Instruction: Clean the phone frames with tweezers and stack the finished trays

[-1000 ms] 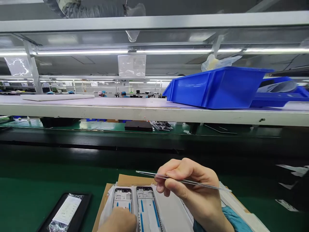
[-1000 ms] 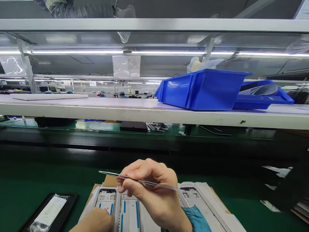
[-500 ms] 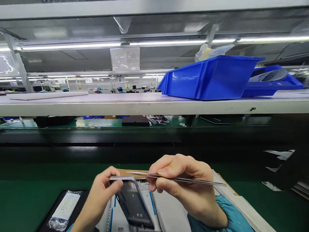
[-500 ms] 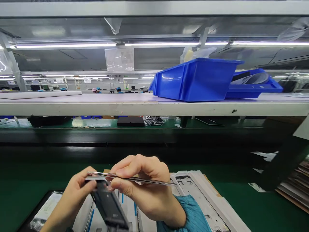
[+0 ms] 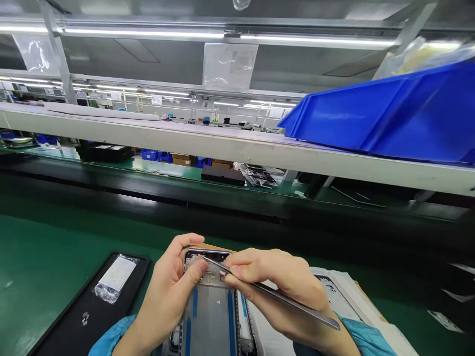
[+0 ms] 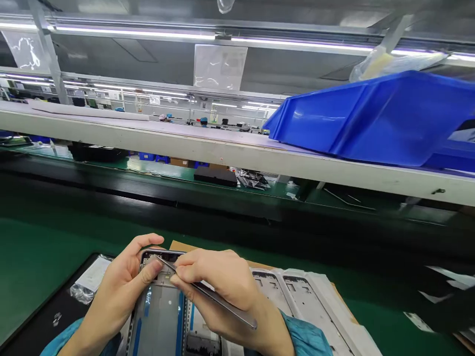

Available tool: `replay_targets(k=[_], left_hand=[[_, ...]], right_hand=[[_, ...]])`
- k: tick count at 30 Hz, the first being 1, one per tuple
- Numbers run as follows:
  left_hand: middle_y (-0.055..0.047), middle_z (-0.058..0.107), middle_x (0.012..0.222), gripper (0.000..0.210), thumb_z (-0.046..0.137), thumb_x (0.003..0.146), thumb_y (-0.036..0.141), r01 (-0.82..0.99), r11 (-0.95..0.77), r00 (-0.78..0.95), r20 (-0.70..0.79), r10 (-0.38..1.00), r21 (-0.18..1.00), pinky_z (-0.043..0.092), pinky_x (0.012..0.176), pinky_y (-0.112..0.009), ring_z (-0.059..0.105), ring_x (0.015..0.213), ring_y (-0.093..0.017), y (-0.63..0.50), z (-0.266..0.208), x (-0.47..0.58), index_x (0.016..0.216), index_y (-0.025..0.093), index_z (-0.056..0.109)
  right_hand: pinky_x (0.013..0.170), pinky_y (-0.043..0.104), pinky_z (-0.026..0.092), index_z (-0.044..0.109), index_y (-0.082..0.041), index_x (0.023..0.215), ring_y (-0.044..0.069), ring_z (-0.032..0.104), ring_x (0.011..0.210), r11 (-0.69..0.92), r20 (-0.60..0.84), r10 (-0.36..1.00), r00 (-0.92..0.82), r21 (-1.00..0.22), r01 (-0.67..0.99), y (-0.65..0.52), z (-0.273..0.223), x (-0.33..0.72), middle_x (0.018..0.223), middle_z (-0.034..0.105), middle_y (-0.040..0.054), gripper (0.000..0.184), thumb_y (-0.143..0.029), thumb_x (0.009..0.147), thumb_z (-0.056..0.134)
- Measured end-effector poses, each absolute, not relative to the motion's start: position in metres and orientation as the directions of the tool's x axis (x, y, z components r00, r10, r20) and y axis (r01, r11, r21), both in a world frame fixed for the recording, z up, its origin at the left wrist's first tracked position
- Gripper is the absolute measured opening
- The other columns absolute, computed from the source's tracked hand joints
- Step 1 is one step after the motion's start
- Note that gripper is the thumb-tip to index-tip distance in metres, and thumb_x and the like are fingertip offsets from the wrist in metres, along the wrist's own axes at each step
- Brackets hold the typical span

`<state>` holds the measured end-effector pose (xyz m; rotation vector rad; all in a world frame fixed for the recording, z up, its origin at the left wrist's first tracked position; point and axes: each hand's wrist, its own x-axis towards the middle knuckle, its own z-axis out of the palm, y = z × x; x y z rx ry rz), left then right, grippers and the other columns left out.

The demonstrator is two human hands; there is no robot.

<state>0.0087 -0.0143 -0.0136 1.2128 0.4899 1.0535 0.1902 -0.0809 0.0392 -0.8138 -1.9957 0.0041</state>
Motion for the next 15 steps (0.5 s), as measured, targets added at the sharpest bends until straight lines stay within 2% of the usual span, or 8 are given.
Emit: replay_targets(k=[2, 4, 9, 15], left_hand=[[-0.005, 0.074, 0.094, 0.035, 0.073, 0.088, 0.046, -0.362, -0.052, 0.475, 0.232, 0.849, 0.931, 0.054, 0.065, -0.023, 0.068, 0.075, -0.017, -0.013, -0.017, 0.008, 0.113, 0.023, 0.064], [-0.007, 0.074, 0.094, 0.034, 0.071, 0.088, 0.047, -0.322, -0.09, 0.479, 0.244, 0.843, 0.942, 0.054, 0.066, -0.024, 0.068, 0.077, -0.018, -0.012, -0.019, 0.008, 0.111, 0.023, 0.067], [-0.007, 0.074, 0.089, 0.03, 0.072, 0.087, 0.047, -0.321, -0.091, 0.496, 0.249, 0.832, 0.943, 0.05, 0.057, -0.021, 0.062, 0.066, -0.015, -0.012, -0.015, 0.009, 0.104, 0.022, 0.071], [-0.002, 0.067, 0.065, 0.032, 0.073, 0.085, 0.049, -0.367, 0.032, 0.477, 0.158, 0.865, 0.93, 0.043, 0.047, -0.02, 0.053, 0.052, -0.013, -0.023, -0.002, 0.009, 0.101, 0.021, 0.073]], right_hand=[[0.068, 0.02, 0.056, 0.062, -0.025, 0.095, 0.014, 0.075, 0.079, 0.763, 0.759, 0.566, -0.32, -0.336, 0.552, -0.081, 0.037, 0.193, 0.092, 0.076, 0.0008, 0.017, -0.01, 0.092, 0.069], [0.07, 0.021, 0.057, 0.063, -0.026, 0.095, 0.015, 0.075, 0.08, 0.757, 0.745, 0.586, -0.319, -0.362, 0.544, -0.081, 0.036, 0.194, 0.094, 0.076, 0.0, 0.018, -0.01, 0.091, 0.07], [0.07, 0.021, 0.058, 0.066, -0.027, 0.097, 0.015, 0.076, 0.082, 0.752, 0.724, 0.611, -0.32, -0.405, 0.52, -0.081, 0.036, 0.194, 0.094, 0.077, -0.0003, 0.02, -0.009, 0.091, 0.07], [0.07, 0.02, 0.058, 0.066, -0.027, 0.099, 0.015, 0.076, 0.082, 0.743, 0.726, 0.617, -0.304, -0.41, 0.529, -0.082, 0.035, 0.196, 0.096, 0.077, 0.0003, 0.019, -0.01, 0.092, 0.07]])
